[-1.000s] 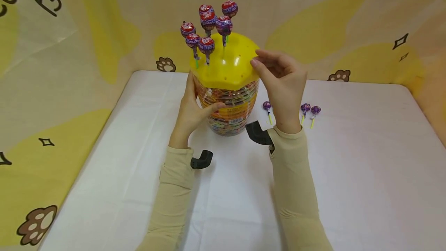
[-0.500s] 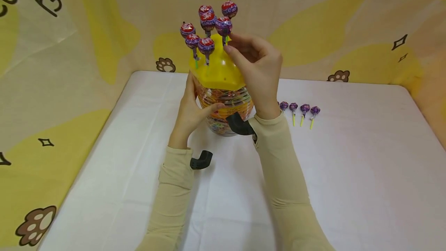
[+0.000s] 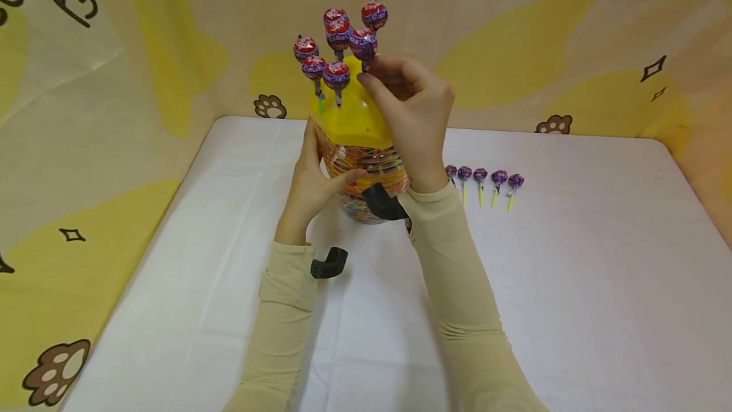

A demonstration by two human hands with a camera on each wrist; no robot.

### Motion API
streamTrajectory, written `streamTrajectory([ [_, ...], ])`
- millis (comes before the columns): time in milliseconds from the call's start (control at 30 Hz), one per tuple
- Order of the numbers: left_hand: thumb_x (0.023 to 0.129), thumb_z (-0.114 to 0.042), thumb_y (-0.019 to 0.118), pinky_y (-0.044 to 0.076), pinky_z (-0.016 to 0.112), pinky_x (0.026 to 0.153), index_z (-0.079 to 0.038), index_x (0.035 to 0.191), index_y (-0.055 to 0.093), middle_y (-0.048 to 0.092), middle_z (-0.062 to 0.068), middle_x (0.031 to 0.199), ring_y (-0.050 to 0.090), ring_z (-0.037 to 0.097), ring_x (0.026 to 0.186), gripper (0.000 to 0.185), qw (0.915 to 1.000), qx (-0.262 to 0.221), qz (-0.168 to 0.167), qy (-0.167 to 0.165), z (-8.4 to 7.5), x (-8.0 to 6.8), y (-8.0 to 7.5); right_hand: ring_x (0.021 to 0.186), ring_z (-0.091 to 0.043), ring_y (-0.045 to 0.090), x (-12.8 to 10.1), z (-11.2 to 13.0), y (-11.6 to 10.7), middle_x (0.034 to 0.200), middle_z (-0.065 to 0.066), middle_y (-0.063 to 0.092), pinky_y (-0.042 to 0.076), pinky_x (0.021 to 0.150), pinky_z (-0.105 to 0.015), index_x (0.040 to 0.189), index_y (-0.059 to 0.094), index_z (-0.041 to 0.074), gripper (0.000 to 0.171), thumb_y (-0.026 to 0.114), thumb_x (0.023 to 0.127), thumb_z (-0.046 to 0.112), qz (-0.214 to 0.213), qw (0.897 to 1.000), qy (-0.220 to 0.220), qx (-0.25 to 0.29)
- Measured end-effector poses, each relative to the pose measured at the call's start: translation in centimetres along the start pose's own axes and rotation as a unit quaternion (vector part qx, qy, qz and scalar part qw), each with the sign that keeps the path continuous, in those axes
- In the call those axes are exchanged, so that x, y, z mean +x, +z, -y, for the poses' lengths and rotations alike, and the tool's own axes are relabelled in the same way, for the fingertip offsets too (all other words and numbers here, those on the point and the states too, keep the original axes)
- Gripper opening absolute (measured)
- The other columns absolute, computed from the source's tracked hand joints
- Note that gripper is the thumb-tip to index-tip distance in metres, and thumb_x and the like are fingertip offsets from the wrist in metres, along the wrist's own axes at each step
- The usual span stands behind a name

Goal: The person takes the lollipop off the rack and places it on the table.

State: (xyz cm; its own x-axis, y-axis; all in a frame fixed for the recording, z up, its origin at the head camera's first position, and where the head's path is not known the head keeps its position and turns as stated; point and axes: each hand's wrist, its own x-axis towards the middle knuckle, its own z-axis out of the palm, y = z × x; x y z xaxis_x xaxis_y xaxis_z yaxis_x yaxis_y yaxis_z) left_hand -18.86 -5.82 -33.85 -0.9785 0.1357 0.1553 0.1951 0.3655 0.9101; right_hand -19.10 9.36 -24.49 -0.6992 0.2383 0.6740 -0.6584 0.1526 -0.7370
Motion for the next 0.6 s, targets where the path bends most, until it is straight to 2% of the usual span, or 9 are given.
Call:
streamTrajectory([
  [267, 0.075, -0.043, 0.077, 0.020, 0.048, 0.114, -0.032, 0.151, -0.006, 0.011, -0.003, 0.157, 0.020, 0.022, 0.141, 0.113, 1.0000, -0.002, -0.003, 0.008, 0.32, 0.09, -0.01, 0.074, -0.020, 0.066, 0.04, 0.08, 0.10, 0.086, -0.010, 0.071, 0.056, 0.074, -0.027, 0.090, 0.071, -0.008, 0.012, 0.072, 0.081, 0.001, -0.003, 1.000, -0.003, 0.002],
  [500, 0.076, -0.043, 0.077, 0.021, 0.047, 0.113, -0.031, 0.151, -0.006, 0.011, -0.004, 0.157, 0.020, 0.022, 0.141, 0.113, 0.9999, -0.005, -0.003, 0.010, 0.40, 0.12, 0.05, 0.073, -0.020, 0.064, 0.21, 0.58, 0.10, 0.086, -0.009, 0.071, 0.056, 0.073, -0.025, 0.088, 0.073, -0.004, 0.010, 0.074, 0.080, 0.001, -0.018, 0.998, 0.059, 0.025],
  [600, 0.076, -0.042, 0.077, 0.021, 0.048, 0.113, -0.030, 0.152, -0.006, 0.011, -0.003, 0.157, 0.021, 0.022, 0.141, 0.113, 0.9998, -0.007, -0.003, 0.017, 0.31, 0.08, 0.06, 0.073, -0.021, 0.064, 0.29, 0.68, 0.06, 0.085, -0.009, 0.070, 0.055, 0.072, -0.025, 0.087, 0.073, -0.003, 0.009, 0.074, 0.080, 0.001, -0.027, 0.997, 0.068, 0.038],
])
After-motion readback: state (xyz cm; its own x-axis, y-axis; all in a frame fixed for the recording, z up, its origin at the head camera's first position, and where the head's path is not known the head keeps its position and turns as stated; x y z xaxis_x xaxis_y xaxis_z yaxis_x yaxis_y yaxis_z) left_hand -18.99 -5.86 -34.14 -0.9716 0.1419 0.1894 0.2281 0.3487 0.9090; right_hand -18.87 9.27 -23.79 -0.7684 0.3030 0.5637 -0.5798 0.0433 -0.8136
